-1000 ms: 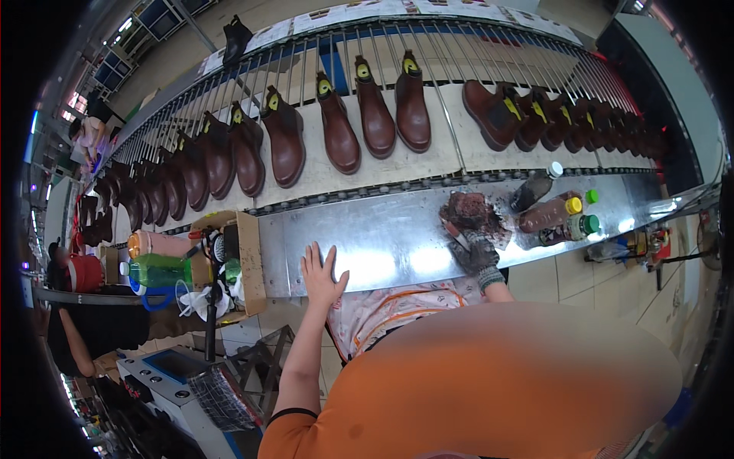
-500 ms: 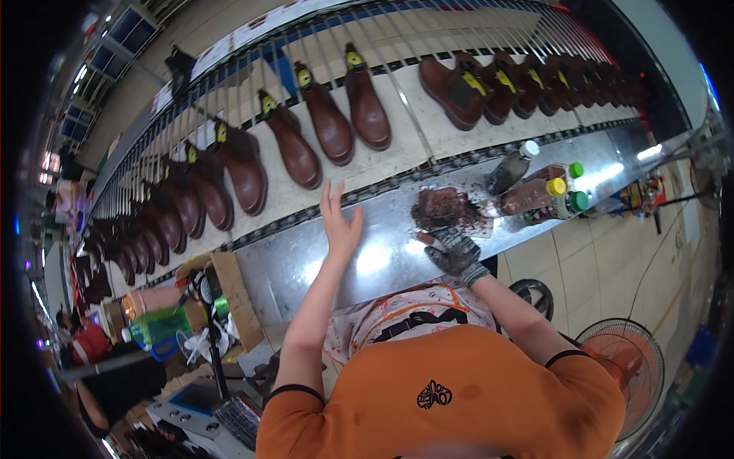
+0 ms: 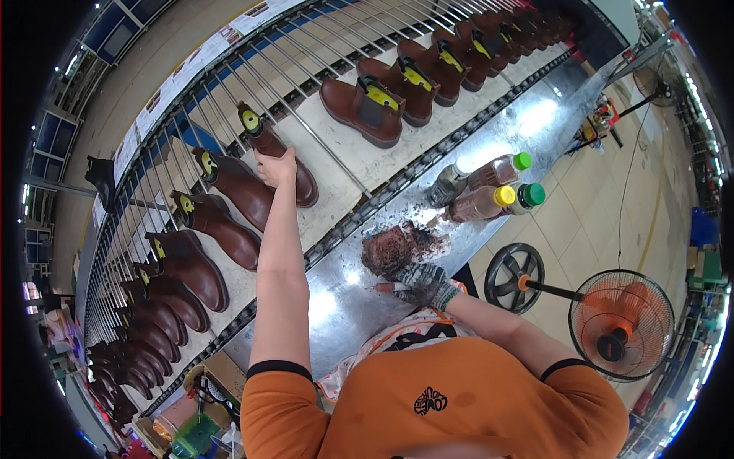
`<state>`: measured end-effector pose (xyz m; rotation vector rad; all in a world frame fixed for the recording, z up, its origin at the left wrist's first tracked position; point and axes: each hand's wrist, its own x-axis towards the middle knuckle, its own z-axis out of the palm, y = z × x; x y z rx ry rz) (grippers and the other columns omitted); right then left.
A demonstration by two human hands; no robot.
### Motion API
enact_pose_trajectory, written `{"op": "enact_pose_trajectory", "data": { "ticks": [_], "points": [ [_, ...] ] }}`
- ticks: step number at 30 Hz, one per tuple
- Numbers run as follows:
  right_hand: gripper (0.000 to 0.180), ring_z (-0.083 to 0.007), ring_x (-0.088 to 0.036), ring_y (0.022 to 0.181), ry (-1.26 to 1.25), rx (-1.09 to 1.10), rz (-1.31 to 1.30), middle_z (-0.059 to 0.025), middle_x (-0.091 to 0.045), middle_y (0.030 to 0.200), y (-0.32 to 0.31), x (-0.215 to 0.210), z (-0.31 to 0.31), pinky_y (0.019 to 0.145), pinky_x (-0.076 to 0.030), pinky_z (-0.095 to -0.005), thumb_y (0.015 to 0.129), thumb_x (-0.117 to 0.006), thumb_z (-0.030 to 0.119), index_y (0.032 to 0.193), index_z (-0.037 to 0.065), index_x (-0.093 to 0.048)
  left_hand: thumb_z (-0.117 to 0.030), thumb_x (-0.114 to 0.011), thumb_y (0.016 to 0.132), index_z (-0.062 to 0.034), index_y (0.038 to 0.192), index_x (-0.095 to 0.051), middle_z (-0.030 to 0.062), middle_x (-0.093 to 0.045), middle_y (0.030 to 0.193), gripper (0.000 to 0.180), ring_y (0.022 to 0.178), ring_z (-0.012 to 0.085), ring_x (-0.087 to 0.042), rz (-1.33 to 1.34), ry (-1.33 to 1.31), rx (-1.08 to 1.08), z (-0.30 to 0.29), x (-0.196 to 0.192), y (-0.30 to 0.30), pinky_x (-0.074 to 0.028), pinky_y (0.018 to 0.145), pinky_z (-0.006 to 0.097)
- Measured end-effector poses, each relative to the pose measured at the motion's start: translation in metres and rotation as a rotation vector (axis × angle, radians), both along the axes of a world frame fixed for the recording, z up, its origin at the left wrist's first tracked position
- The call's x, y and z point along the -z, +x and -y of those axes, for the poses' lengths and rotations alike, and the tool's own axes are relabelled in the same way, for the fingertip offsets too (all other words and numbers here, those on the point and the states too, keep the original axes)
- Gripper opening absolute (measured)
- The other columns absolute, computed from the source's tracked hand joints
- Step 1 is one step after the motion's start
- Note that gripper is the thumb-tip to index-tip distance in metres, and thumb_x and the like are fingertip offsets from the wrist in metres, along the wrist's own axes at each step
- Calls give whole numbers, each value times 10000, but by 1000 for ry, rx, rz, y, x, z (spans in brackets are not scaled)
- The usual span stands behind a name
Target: The recorder is inspecting brown boots on a conveyor belt, cleaning and polishing them with a brush and cloth.
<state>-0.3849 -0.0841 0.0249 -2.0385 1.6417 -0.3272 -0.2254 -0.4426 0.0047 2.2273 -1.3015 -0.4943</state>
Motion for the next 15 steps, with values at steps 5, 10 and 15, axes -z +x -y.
{"op": "enact_pose_trajectory", "data": {
  "ticks": [5,10,15],
  "points": [
    [320,-294,-626,708,-180,-65,60,-68,-638,912,-5,23,0,571,-498,-440,873,-460,383,1184,377,-533,-349,-790,559,-70,1330,-337,195,-526,1189,937,1113,354,-491,-157,-19,52,-19,-20,16,-374,972,440],
    [460,-269,-616,834,-107,-214,-50,-87,-616,1002,-4,-3,3,679,-504,-420,879,-431,248,1306,421,-433,-103,-754,571,-9,1112,-530,80,-624,1002,592,900,208,-583,-775,-115,232,-104,-51,52,-457,812,325],
    [259,-313,-616,761,-191,-63,99,-114,-632,900,1,11,-3,614,-481,-443,837,-525,290,1057,195,-622,-75,-744,575,-6,1136,-521,110,-622,1023,607,934,214,-587,-741,-279,310,-247,-75,96,-455,841,330]
  ]
}}
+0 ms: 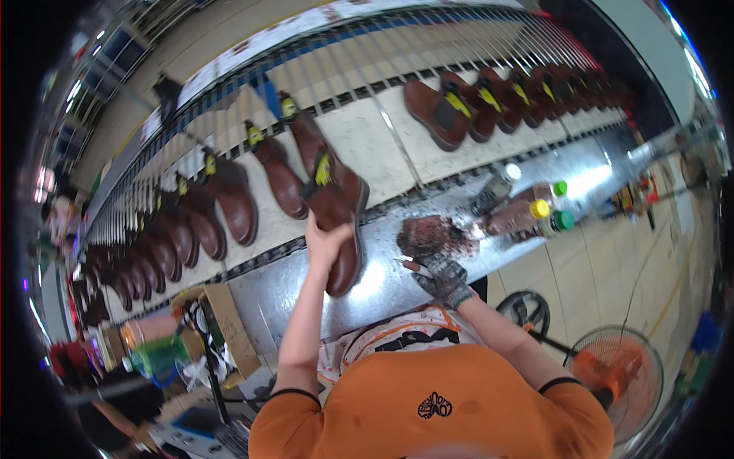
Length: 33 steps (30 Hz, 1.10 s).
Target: The recorder is inspecting brown boots on a conveyor belt, cleaning and polishing them with a brush and cloth.
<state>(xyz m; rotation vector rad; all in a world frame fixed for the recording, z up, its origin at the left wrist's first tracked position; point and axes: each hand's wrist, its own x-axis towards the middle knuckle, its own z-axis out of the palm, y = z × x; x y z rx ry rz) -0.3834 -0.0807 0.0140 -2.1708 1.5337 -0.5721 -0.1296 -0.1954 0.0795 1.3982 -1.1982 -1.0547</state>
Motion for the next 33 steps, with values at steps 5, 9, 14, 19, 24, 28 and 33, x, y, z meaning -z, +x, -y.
{"op": "enact_pose_trajectory", "data": {
  "ticks": [5,9,14,19,24,28,33],
  "points": [
    [373,-322,-600,800,97,42,-121,-139,-619,891,-5,8,-8,679,-477,-438,806,-555,390,1091,156,-607,-118,-754,576,5,1166,-493,151,-574,1060,656,1031,274,-536,256,18,-269,-122,17,33,-414,907,369],
    [399,-319,-585,874,27,-65,-65,-143,-603,996,-4,3,-8,739,-468,-435,832,-528,330,1205,192,-559,-155,-783,570,29,1235,-426,189,-514,1119,777,1105,312,-475,234,54,-362,-174,53,48,-378,951,390],
    [428,-345,-551,974,-128,-76,-78,-166,-585,1061,-5,33,-8,817,-443,-438,835,-523,306,1241,170,-532,-33,-713,705,2,1350,-341,156,-394,1365,746,1276,275,-364,269,-341,-408,-146,-97,54,-258,1077,381],
    [376,-353,-559,936,19,-84,12,-168,-590,1019,13,-11,-14,803,-458,-416,835,-549,243,1192,125,-548,-31,-529,821,8,1216,-486,137,-527,1219,400,1088,246,-539,18,-978,-357,-206,-217,121,-418,951,367],
    [487,-304,-618,820,313,415,72,-150,-619,966,14,-31,-45,720,-482,-376,813,-632,300,1218,78,-477,-69,-484,845,26,1135,-512,168,-545,1131,307,1011,235,-555,98,-1062,-323,-392,-188,361,-440,910,356],
    [549,-217,-610,730,200,492,554,-121,-630,822,-8,-18,-57,676,-484,-366,810,-622,209,1298,85,-405,-99,-448,865,40,1071,-533,193,-560,1060,262,948,227,-569,165,-1196,-184,-490,-198,484,-457,878,347],
    [599,-368,-608,785,334,438,337,-231,-595,1014,-8,1,-66,677,-467,-435,869,-539,240,1382,77,-275,-136,-403,890,58,990,-559,224,-578,972,268,871,217,-585,291,-1354,-136,-406,-214,372,-478,837,337]
  ]
}}
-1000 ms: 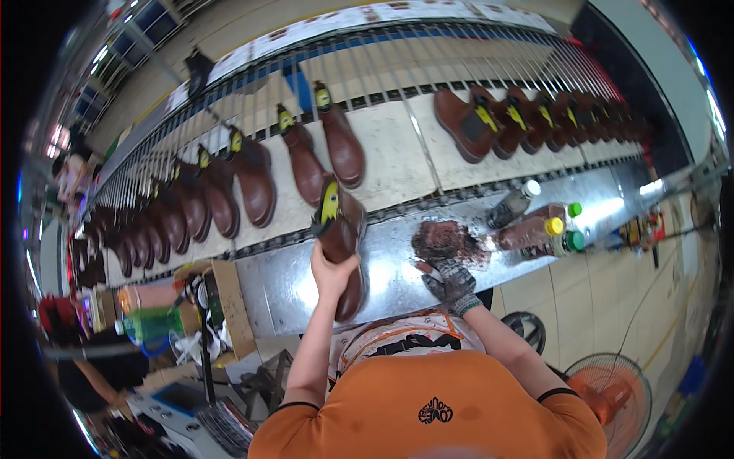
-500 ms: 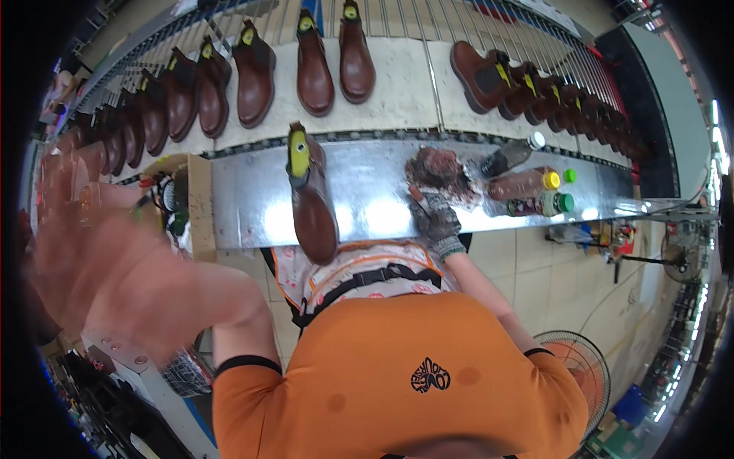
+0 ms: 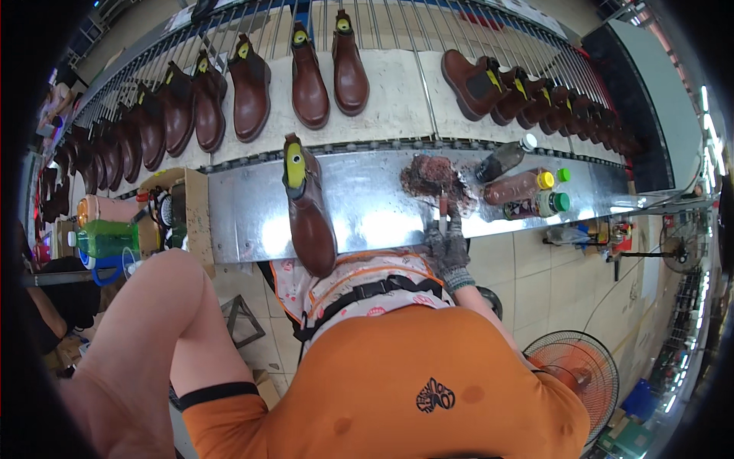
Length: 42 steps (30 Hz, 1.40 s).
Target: The recorder is inspecting brown boots on a conveyor belt, cleaning and polishing them with a brush and cloth.
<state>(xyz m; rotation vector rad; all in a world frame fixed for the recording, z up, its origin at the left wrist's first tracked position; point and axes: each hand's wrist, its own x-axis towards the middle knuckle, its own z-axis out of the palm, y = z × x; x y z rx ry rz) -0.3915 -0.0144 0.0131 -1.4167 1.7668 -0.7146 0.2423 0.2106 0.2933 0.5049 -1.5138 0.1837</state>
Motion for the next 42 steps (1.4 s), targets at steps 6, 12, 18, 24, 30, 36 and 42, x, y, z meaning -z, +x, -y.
{"op": "enact_pose_trajectory", "data": {
  "ticks": [6,12,18,24,30,36,42],
  "points": [
    [650,-409,-577,919,-135,-29,-28,-245,-502,1217,-7,-15,-7,739,-478,-432,859,-529,205,1397,15,-218,-182,-350,919,79,894,-590,261,-600,866,355,777,204,-605,178,-94,19,224,-63,-287,-503,788,324],
    [666,-395,-581,929,-23,-131,-489,-265,-478,1233,-1,-22,-1,747,-483,-449,845,-544,208,1404,37,-225,-159,-497,937,5,1069,-614,102,-627,1071,241,1028,155,-570,-427,841,-137,303,89,-296,-417,934,283],
    [629,-377,-469,1162,-169,-192,-423,-254,-370,1354,-18,-18,-14,949,-408,-410,886,-499,223,1418,45,-212,-263,-468,959,-3,1145,-585,103,-593,1141,341,1088,167,-531,-585,1124,-89,317,187,-260,-369,988,323],
    [623,-404,-347,1256,-129,-212,-301,-240,-218,1442,-13,-37,-8,995,-363,-405,900,-465,214,1439,77,-184,-485,-255,975,-26,1200,-545,114,-583,1160,587,1097,202,-518,-507,1380,190,339,198,-257,-337,992,343],
    [695,-417,-453,1156,29,-148,-90,-254,-255,1424,-5,-36,-1,906,-431,-402,860,-484,186,1443,63,-126,-555,-186,954,-21,1048,-601,82,-639,964,682,838,134,-555,-556,1510,465,365,229,-259,-455,760,266],
    [725,-179,-586,711,199,77,326,-137,-580,1012,1,-30,-12,578,-486,-313,859,-527,119,1452,127,-110,-673,-217,886,-20,752,-629,77,-619,697,784,657,147,-568,-514,1428,429,368,235,-255,-453,646,241],
    [735,-104,-491,603,147,214,1078,-37,-513,818,21,-33,-12,502,-455,-233,865,-480,-14,1443,223,-92,-527,-260,944,-30,534,-536,102,-550,599,701,780,243,-541,-521,1242,596,353,205,-268,-394,804,329]
  ]
}}
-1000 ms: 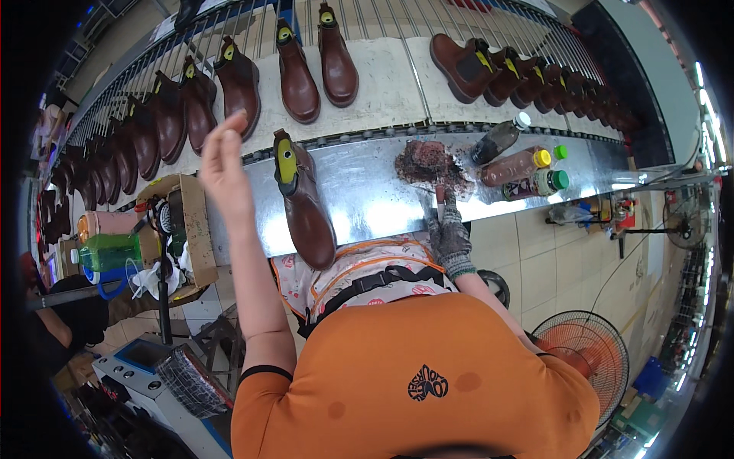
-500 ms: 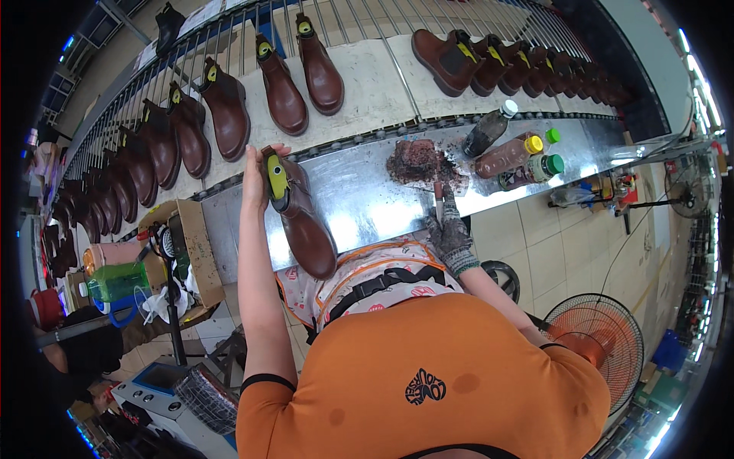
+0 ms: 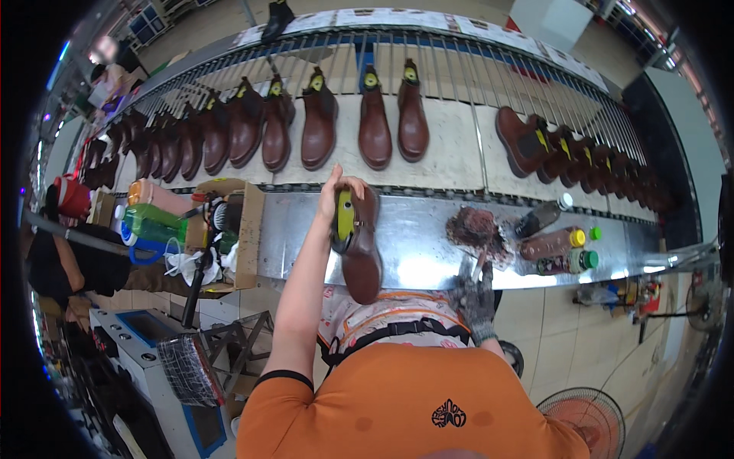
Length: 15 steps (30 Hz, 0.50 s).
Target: The recorder is inspecting brown boots on a conveyor belt, cleaning and polishing them with a brush and cloth.
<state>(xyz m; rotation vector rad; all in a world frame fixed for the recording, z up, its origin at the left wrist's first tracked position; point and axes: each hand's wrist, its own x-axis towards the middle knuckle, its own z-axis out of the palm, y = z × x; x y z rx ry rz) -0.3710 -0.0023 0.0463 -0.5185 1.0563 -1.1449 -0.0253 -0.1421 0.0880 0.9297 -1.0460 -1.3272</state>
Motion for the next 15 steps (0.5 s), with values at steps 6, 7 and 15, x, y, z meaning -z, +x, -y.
{"op": "enact_pose_trajectory", "data": {
  "ticks": [6,7,15],
  "points": [
    [695,-112,-498,471,10,229,-363,-111,-585,792,-3,-17,8,381,-412,-248,824,-490,-55,1401,209,-205,-408,-331,936,-63,512,-548,72,-539,576,588,782,212,-482,-215,-513,143,-30,-41,-2,-285,929,356],
    [659,-109,-494,468,97,174,-361,-112,-589,791,-3,-16,14,376,-404,-250,816,-507,-57,1372,184,-248,-400,-344,931,-83,529,-582,47,-553,582,564,829,211,-469,-213,-613,220,-30,-42,-2,-250,968,368],
    [225,-136,-562,547,-141,63,-268,-91,-617,837,-19,-49,10,433,-483,-268,823,-623,87,1018,9,-541,-402,-441,869,-79,540,-619,51,-595,596,494,869,219,-469,-186,-652,407,-30,-48,-9,-209,998,393]
  ]
}}
